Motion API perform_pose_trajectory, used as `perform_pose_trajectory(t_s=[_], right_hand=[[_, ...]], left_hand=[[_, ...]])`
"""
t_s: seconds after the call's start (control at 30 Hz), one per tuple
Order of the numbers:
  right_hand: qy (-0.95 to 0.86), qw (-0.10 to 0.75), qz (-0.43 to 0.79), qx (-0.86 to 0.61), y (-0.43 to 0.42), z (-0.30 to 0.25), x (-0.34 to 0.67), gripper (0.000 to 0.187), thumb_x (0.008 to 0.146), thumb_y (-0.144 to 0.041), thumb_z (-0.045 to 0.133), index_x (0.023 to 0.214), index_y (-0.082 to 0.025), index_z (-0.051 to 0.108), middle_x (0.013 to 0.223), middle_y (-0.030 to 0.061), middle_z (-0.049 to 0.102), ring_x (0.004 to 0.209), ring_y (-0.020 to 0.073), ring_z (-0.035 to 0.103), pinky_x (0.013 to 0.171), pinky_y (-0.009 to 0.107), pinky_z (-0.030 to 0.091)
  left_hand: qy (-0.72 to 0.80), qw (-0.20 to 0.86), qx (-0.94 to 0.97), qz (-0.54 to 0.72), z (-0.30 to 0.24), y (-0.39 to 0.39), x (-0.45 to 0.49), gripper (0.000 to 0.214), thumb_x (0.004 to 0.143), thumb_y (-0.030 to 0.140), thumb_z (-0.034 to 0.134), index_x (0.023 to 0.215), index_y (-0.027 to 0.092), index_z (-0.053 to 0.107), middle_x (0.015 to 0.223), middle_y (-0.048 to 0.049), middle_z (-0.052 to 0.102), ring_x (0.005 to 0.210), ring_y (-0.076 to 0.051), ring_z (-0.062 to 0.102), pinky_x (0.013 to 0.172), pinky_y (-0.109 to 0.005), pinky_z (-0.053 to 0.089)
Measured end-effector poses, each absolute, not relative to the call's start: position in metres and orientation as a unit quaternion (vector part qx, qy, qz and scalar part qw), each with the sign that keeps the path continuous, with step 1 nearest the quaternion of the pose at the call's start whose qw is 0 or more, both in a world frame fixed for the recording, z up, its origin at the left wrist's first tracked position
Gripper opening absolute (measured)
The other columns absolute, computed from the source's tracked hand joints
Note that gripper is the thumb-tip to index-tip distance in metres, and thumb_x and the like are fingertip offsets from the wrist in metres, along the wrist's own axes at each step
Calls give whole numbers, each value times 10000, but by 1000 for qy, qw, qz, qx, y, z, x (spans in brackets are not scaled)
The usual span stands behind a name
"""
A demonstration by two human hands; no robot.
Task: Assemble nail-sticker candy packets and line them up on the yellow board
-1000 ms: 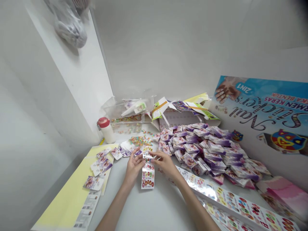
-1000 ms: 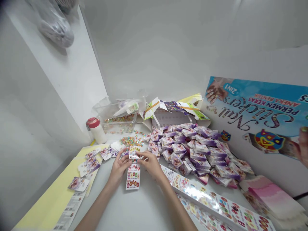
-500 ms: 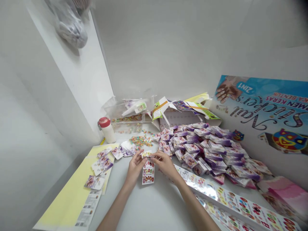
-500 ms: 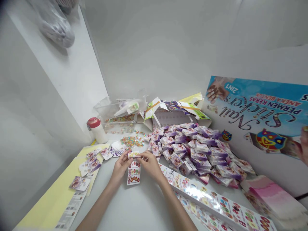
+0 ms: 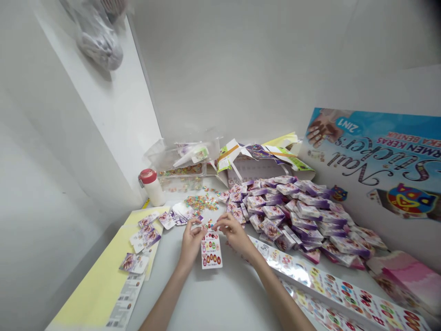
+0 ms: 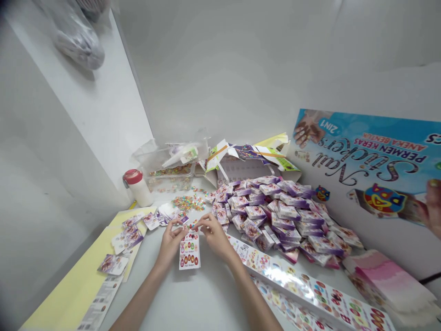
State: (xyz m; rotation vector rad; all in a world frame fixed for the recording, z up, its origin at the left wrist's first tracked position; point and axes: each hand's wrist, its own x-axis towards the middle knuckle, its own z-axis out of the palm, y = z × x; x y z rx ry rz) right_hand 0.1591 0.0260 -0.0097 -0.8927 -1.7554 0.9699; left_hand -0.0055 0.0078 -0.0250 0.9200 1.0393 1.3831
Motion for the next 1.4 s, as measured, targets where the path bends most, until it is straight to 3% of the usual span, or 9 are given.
perform_pose_trajectory(t_s=[0.2, 0.37, 0.5, 0.67, 0.77, 0.93, 1.1, 1.3, 1.4], right_hand=[[-723, 399, 405, -392, 24, -13, 154, 221, 765, -157, 551, 873, -230, 729, 1022, 51, 504, 986, 180, 526, 801, 277, 431], [-650, 467, 412, -436, 30, -12, 154, 226, 787, -343, 570, 789, -176, 722, 854, 50, 559, 772, 169, 548, 585, 244, 455], [-607, 477, 426, -471, 31, -14, 153, 288, 743, -405, 603, 851, -161, 712, 784, 43, 583, 597, 139, 488, 396, 203, 360], [-593, 503, 427, -463, 33, -26, 147, 469, 692, -324, 651, 1142, -195, 621, 968, 56, 602, 564, 104, 497, 444, 212, 414], [-612, 509, 420, -437, 34, -30, 146, 336, 755, -336, 603, 1057, -200, 661, 953, 59, 594, 620, 126, 535, 489, 225, 440], [-674, 496, 384, -390, 30, -21, 149, 196, 820, -268, 547, 877, -204, 724, 875, 44, 552, 772, 162, 568, 659, 263, 467], [-721, 483, 312, -387, 27, -19, 149, 300, 822, -115, 457, 867, -223, 733, 874, 43, 571, 824, 159, 563, 745, 275, 446], [-747, 456, 228, -427, 30, -27, 149, 458, 774, -14, 380, 1040, -231, 682, 892, 43, 567, 810, 163, 564, 743, 277, 456], [-764, 416, 136, -473, 27, -30, 146, 535, 755, 27, 345, 1173, -187, 600, 961, 79, 570, 892, 192, 562, 776, 299, 459]], left_hand=[[422, 574, 349, 608, -33, 16, -11, 174, 632, 244, 705, 772, 143, 683, 743, -24, 723, 617, -143, 653, 574, -218, 479], [367, 615, 352, 603, -30, 16, -8, 287, 656, 392, 655, 767, 133, 709, 888, -104, 743, 892, -280, 678, 805, -391, 515], [386, 603, 385, 582, -34, 15, -5, 290, 623, 351, 743, 801, 126, 700, 839, -87, 743, 829, -263, 695, 811, -384, 519], [426, 566, 391, 588, -36, 17, -3, 464, 615, 324, 776, 1012, 132, 630, 717, -19, 715, 609, -176, 677, 610, -269, 520], [431, 545, 386, 607, -34, 16, -4, 621, 618, 306, 764, 1168, 166, 513, 688, 24, 689, 516, -131, 634, 549, -231, 491], [421, 542, 387, 616, -36, 16, -6, 313, 651, 283, 694, 926, 189, 576, 658, 33, 664, 498, -122, 608, 506, -214, 465], [406, 555, 383, 616, -39, 17, -6, 134, 581, 208, 688, 682, 166, 611, 688, 7, 666, 627, -135, 634, 569, -204, 483], [400, 565, 395, 604, -36, 17, -5, 281, 642, 347, 718, 817, 134, 666, 857, -93, 711, 791, -228, 674, 749, -350, 536], [428, 532, 392, 617, -38, 20, -10, 326, 671, 409, 715, 820, 123, 664, 813, -88, 704, 743, -198, 662, 706, -306, 534]])
